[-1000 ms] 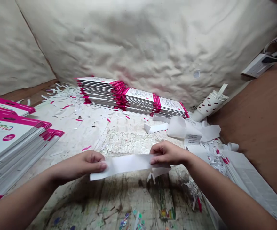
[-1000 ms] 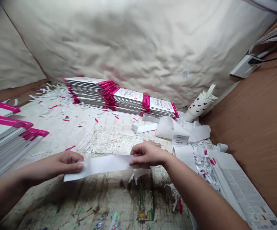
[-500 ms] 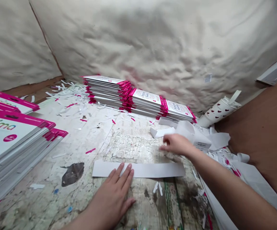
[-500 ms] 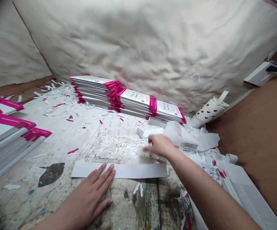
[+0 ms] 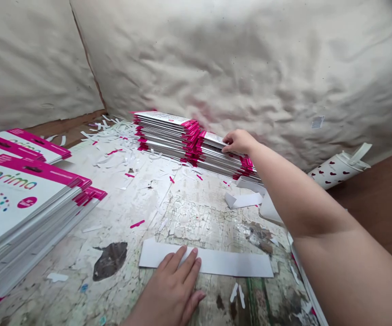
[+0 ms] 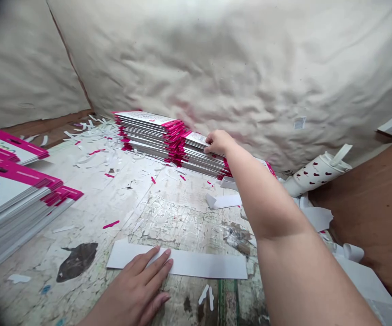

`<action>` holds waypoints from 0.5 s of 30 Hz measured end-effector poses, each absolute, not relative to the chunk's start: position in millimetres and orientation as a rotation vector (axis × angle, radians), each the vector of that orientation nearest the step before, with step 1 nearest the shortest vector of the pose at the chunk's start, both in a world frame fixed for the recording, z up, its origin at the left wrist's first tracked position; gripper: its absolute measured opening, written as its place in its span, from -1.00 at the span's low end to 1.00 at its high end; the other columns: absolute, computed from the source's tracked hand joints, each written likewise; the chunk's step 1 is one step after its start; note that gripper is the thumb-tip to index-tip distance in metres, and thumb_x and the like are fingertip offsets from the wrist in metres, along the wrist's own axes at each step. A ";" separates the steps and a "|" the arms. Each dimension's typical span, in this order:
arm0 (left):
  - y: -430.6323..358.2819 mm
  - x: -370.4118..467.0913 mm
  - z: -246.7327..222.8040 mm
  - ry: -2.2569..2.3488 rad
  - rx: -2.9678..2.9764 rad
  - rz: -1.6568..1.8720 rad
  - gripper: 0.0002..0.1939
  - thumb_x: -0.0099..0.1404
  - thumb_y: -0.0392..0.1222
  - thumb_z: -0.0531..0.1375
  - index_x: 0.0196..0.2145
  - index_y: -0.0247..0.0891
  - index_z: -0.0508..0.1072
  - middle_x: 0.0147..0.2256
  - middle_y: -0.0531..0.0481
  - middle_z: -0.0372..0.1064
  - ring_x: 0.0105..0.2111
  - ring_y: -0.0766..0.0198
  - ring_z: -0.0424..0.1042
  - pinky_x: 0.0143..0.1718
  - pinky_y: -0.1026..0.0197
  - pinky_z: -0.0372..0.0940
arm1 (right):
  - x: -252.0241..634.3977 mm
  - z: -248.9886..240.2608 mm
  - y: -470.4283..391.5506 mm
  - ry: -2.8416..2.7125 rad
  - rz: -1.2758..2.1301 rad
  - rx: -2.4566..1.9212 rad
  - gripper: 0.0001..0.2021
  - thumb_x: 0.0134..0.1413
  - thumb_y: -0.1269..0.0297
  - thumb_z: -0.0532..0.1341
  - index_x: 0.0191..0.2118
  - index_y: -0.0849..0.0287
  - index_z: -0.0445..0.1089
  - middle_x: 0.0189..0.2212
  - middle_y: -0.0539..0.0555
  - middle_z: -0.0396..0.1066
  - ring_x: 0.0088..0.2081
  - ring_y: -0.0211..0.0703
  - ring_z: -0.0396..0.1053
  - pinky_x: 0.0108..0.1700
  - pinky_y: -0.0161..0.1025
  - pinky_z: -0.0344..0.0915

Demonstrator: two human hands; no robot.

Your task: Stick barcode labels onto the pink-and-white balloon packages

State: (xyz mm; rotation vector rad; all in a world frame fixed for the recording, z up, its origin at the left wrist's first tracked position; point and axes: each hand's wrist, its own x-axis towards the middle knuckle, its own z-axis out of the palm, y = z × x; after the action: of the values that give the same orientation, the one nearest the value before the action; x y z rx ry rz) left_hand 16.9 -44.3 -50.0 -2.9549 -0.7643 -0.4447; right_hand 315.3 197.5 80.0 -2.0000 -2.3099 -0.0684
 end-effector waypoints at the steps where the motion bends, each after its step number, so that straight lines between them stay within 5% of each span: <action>1: -43.7 16.7 -49.5 -0.763 -2.951 -0.437 -0.58 0.29 0.01 0.03 -0.02 -0.26 0.42 0.01 -0.08 0.37 -0.06 -0.02 0.40 -0.16 0.02 0.35 | 317.8 83.5 198.7 -2.308 -0.060 -2.006 -0.63 -0.21 0.18 0.34 -0.19 0.20 0.48 -0.32 0.02 0.48 -0.30 -0.21 0.39 -0.25 -0.33 0.25; 6: -43.8 15.6 -52.7 -0.765 -2.948 -0.457 -0.58 0.29 0.01 0.03 -0.01 -0.24 0.41 0.01 -0.07 0.37 -0.05 -0.01 0.39 -0.16 0.03 0.33 | 315.4 88.3 197.5 -2.312 -0.093 -2.032 -0.68 -0.18 0.22 0.34 -0.21 0.18 0.48 -0.34 0.00 0.48 -0.29 -0.20 0.41 -0.24 -0.33 0.26; 12: -48.6 18.2 -60.9 -0.867 -2.967 -0.522 -0.61 0.29 -0.01 0.05 -0.02 -0.23 0.40 0.01 -0.09 0.37 -0.03 -0.02 0.35 -0.11 -0.01 0.30 | 290.0 65.9 180.9 -2.120 -0.400 -2.105 -0.66 -0.03 0.55 0.14 -0.07 0.29 0.34 -0.15 0.31 0.41 -0.14 0.10 0.39 -0.15 -0.05 0.29; 15: -48.5 16.8 -61.8 -0.916 -2.995 -0.604 -0.63 0.28 -0.07 0.07 -0.01 -0.24 0.40 0.04 -0.12 0.34 -0.01 -0.03 0.32 -0.06 -0.04 0.29 | 285.8 69.5 159.6 -2.026 -0.484 -2.090 -0.66 0.02 0.56 0.05 -0.06 0.24 0.34 -0.13 0.28 0.41 -0.12 0.10 0.39 -0.15 -0.03 0.30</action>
State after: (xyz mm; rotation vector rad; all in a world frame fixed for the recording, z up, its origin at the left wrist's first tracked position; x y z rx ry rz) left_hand 16.8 -48.5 -61.8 -2.9951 -0.9161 -0.6043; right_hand 285.8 159.6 69.5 -2.0897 -2.0255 -0.4835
